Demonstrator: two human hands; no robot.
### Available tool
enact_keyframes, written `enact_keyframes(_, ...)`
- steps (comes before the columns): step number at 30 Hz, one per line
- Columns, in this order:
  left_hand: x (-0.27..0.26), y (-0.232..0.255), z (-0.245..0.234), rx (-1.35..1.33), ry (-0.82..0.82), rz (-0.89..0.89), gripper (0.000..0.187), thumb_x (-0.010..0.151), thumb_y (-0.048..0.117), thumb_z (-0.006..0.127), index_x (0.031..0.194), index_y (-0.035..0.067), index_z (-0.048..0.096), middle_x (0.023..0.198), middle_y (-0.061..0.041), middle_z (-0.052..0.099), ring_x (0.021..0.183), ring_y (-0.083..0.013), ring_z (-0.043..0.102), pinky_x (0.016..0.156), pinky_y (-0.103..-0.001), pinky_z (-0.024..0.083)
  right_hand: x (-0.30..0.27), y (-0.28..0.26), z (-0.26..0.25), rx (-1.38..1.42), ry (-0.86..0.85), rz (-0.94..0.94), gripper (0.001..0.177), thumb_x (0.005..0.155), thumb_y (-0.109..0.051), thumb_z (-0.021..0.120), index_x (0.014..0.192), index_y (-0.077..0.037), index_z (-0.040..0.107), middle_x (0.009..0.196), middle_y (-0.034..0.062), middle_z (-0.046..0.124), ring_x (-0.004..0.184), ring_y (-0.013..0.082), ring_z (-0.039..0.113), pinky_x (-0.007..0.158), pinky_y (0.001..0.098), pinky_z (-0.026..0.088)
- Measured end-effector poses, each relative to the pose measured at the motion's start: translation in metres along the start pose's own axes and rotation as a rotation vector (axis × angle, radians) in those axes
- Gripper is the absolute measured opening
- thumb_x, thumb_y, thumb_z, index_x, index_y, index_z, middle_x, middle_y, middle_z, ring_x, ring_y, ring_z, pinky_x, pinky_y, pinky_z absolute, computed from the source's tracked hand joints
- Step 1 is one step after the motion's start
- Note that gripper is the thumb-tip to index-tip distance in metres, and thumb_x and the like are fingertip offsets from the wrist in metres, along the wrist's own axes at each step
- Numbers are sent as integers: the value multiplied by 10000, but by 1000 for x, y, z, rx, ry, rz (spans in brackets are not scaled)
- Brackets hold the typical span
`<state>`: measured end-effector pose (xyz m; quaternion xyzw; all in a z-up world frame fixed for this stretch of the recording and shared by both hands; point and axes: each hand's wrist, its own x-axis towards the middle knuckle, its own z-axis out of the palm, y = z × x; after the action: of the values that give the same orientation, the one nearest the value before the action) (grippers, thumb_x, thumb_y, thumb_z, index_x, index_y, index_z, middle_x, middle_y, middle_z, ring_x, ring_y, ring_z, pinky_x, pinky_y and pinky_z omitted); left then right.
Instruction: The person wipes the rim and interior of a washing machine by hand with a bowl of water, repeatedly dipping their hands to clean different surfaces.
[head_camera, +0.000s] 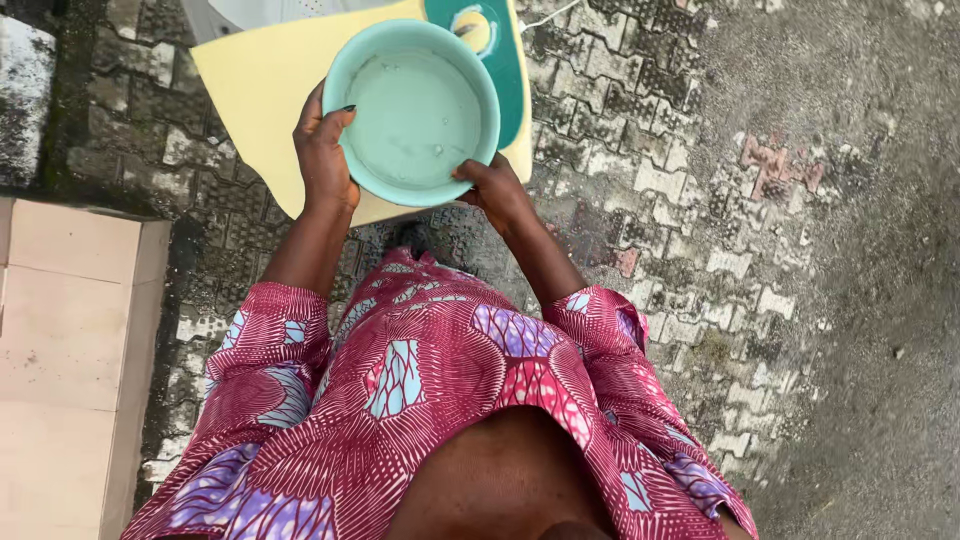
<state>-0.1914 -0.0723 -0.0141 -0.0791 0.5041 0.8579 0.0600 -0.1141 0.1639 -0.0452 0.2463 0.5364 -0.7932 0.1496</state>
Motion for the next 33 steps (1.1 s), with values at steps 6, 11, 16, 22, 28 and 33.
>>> enact_keyframes(6,43,-11,-38,-51,96,15,550,861,-15,580,1410,-7,610,1312,-113,671,1194,-214,635,1083,-361,507,45,-9,33,-185,25,19,554,826,-105,675,1312,81,487,1090,191,687,935,279,736,819,391,651)
enact_keyframes(11,54,-16,-54,-37,148,-12,525,859,-8,560,1382,-11,613,1259,-101,667,1153,-197,637,1063,-365,516,64,-13,44,-210,1,-19,561,818,-79,677,1314,95,480,1073,211,685,886,291,740,786,408,651)
enact_keyframes(16,56,-14,-58,6,139,-40,496,889,-15,573,1383,16,596,1244,-91,671,1129,-171,635,1049,-358,520,60,-27,52,-281,-11,-70,573,814,-82,660,1330,84,475,1064,202,689,865,268,747,757,389,652)
enact_keyframes(22,53,-17,-61,141,160,16,408,971,21,641,1376,17,593,1271,-83,641,1157,-146,606,1057,-337,499,40,-35,57,-237,47,-143,525,949,-255,690,1332,59,516,1093,158,672,881,219,716,727,389,639)
enact_keyframes(28,20,-15,-67,224,239,123,445,1016,64,694,1429,51,530,1349,-85,559,1131,-144,556,1039,-341,509,24,-38,36,-239,140,-233,408,977,-237,661,1308,-17,570,1157,72,664,993,177,650,821,320,557)
enact_keyframes(33,-31,-17,-75,311,251,241,442,1036,39,670,1452,66,523,1425,-71,542,1219,-140,544,1108,-344,498,5,-27,34,-217,164,-625,264,1032,-64,680,1268,19,596,1253,97,623,1193,184,590,1073,331,480)
